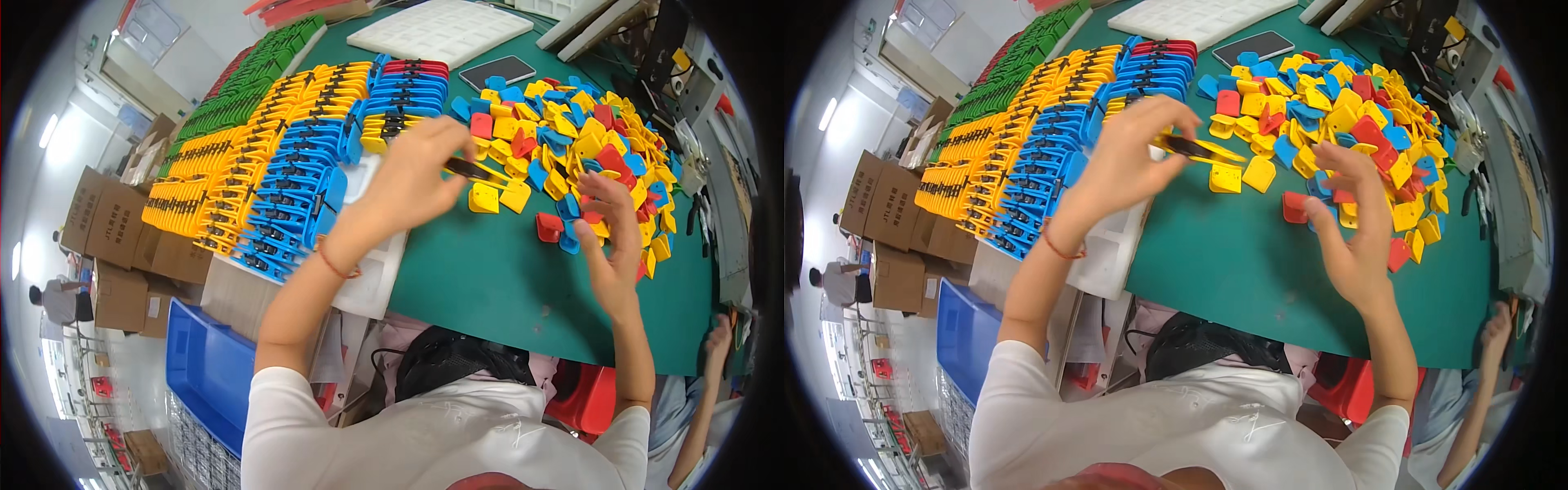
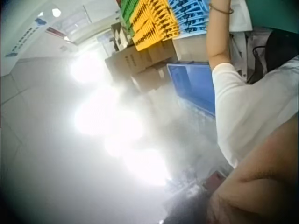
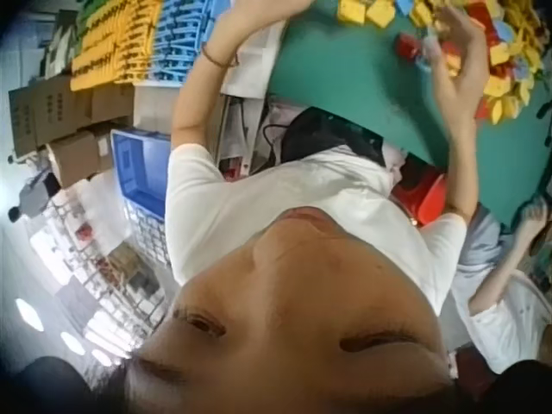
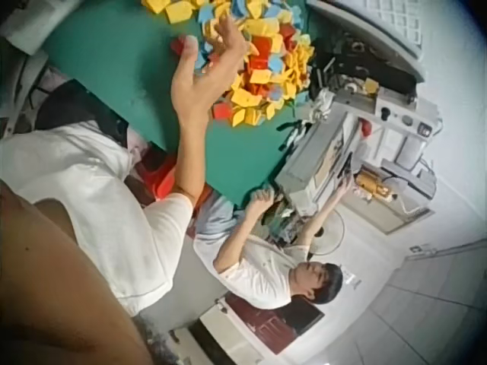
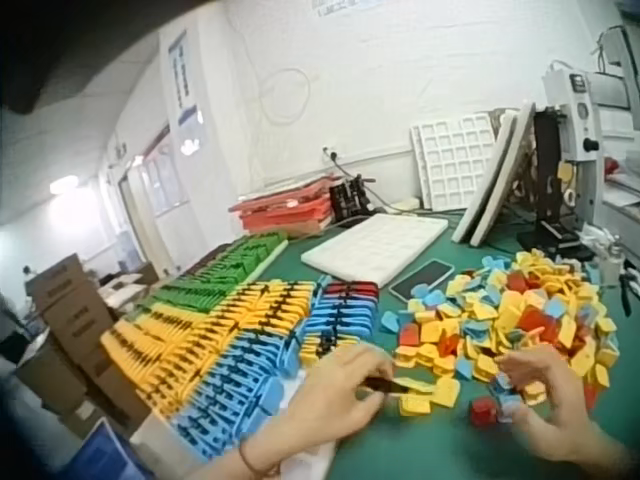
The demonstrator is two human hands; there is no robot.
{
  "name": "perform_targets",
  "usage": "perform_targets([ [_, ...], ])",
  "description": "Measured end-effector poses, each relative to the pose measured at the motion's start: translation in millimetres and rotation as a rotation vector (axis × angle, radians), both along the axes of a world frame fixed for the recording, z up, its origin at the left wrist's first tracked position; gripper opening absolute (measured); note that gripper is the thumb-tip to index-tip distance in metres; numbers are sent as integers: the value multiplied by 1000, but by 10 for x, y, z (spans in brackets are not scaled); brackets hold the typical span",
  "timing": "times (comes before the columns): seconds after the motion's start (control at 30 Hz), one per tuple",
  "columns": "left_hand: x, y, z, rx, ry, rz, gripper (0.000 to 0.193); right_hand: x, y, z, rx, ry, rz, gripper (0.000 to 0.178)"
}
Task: Assembling electronic circuits into yellow plastic protective casings and organizing them into sorting trays.
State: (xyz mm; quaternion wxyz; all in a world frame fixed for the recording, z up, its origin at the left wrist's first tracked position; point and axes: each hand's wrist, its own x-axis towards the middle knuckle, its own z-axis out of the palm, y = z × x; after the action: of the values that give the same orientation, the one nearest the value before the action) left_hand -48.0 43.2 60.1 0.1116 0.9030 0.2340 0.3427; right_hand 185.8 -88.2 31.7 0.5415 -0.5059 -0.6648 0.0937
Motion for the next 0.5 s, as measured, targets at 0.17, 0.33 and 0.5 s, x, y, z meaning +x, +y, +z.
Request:
perform_targets([
  [0.17, -484, 260, -46, 295, 315, 361, 23, 90, -239, 226, 41, -105, -15, 29],
  [0.33, -543, 351, -195, 319, 373, 502, 22, 76, -440, 316, 16, -176, 17, 23],
  [0.5, -478, 416, -227, 403, 378, 470, 22, 124, -634, 319, -38, -309, 1, 24],
])
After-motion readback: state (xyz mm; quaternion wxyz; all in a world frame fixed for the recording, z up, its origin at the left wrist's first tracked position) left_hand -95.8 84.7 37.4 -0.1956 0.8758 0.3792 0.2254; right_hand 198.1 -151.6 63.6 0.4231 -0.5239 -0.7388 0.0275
